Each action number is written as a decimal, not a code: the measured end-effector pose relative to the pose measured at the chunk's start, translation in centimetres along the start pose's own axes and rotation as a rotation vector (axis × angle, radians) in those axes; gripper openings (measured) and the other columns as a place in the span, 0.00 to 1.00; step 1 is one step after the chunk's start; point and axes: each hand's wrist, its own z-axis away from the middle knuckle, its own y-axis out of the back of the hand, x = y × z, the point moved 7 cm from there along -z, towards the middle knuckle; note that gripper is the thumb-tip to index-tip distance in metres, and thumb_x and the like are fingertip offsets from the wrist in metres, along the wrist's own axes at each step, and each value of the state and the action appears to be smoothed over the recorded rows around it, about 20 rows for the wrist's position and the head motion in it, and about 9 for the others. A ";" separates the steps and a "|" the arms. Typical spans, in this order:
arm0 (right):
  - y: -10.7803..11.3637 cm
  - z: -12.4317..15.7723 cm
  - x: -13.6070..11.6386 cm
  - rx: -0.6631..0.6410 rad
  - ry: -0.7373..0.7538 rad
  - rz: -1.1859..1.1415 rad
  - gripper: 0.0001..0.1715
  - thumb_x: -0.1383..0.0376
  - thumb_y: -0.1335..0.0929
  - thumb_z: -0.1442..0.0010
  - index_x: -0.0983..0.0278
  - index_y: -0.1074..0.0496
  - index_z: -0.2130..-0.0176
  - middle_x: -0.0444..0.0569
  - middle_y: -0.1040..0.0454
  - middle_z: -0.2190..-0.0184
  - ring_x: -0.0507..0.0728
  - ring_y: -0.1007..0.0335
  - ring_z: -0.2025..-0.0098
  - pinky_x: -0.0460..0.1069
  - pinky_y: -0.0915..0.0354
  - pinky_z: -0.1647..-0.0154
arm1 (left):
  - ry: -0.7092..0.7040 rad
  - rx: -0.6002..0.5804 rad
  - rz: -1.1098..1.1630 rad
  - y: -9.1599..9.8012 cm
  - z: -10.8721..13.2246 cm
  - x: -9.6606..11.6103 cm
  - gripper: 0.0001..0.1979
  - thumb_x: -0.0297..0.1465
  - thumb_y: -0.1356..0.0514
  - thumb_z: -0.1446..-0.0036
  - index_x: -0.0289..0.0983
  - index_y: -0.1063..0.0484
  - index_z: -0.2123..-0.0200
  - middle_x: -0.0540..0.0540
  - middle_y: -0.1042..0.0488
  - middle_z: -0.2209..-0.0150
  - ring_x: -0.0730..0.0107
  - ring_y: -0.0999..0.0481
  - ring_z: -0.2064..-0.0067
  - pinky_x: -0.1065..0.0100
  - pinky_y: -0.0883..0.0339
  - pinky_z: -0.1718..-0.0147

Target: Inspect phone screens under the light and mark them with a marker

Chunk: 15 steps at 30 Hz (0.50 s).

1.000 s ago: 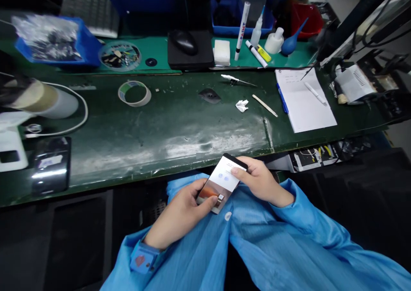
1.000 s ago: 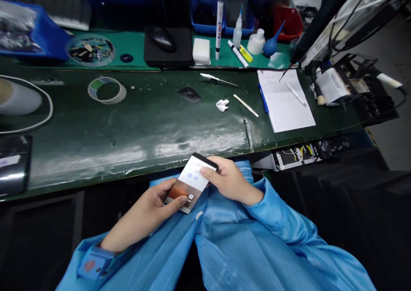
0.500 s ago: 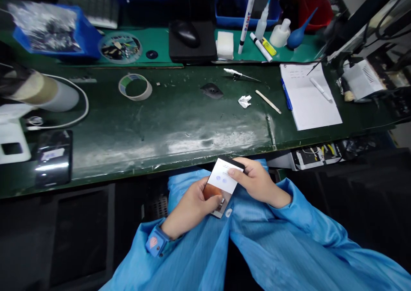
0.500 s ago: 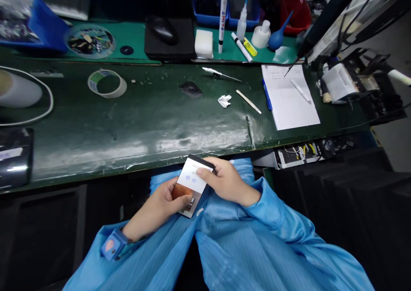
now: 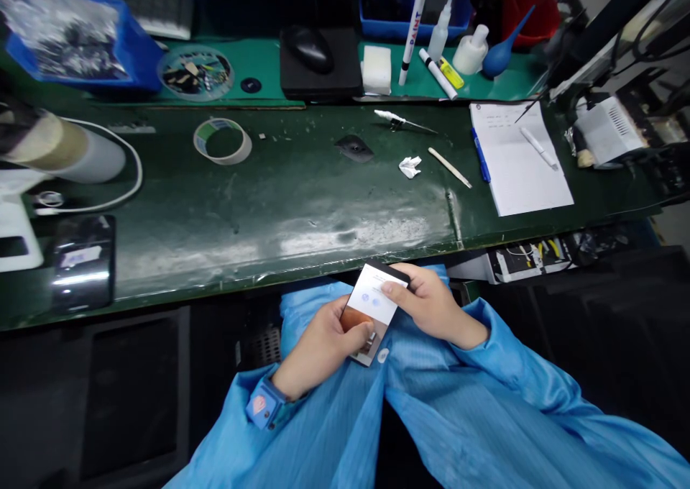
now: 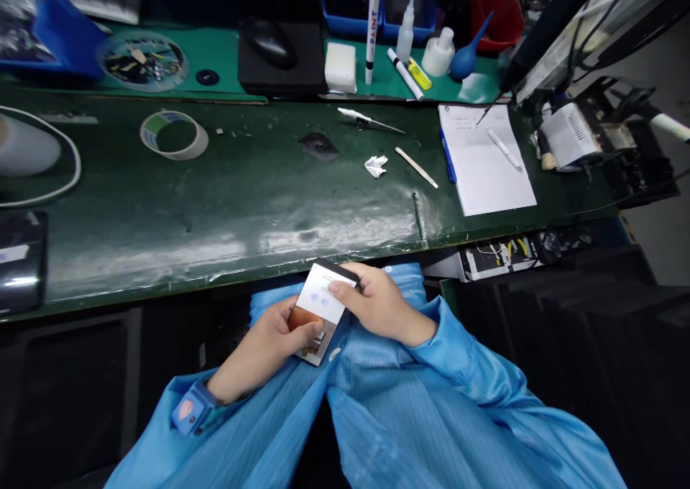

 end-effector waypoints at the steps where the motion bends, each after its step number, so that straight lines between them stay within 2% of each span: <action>1: 0.0 0.0 0.0 0.000 -0.003 0.003 0.22 0.47 0.31 0.37 0.63 0.25 0.63 0.47 0.23 0.68 0.55 0.27 0.66 0.49 0.30 0.64 | -0.004 0.006 -0.006 0.0 0.0 0.0 0.14 0.38 0.33 0.61 0.39 0.29 0.71 0.54 0.25 0.78 0.71 0.28 0.77 0.70 0.33 0.76; 7: 0.1 0.0 0.2 -0.013 -0.021 -0.005 0.22 0.47 0.31 0.37 0.64 0.25 0.63 0.47 0.23 0.69 0.55 0.27 0.66 0.49 0.30 0.65 | -0.038 0.007 -0.020 -0.1 0.1 0.4 0.13 0.38 0.34 0.60 0.39 0.29 0.72 0.55 0.26 0.79 0.72 0.30 0.77 0.70 0.34 0.76; 15: 0.0 0.0 0.3 -0.007 -0.017 -0.013 0.22 0.47 0.30 0.38 0.64 0.25 0.63 0.46 0.23 0.69 0.55 0.27 0.67 0.49 0.30 0.66 | 0.005 0.000 0.009 -0.3 0.3 0.4 0.13 0.38 0.35 0.62 0.38 0.29 0.71 0.55 0.25 0.78 0.73 0.29 0.76 0.71 0.35 0.75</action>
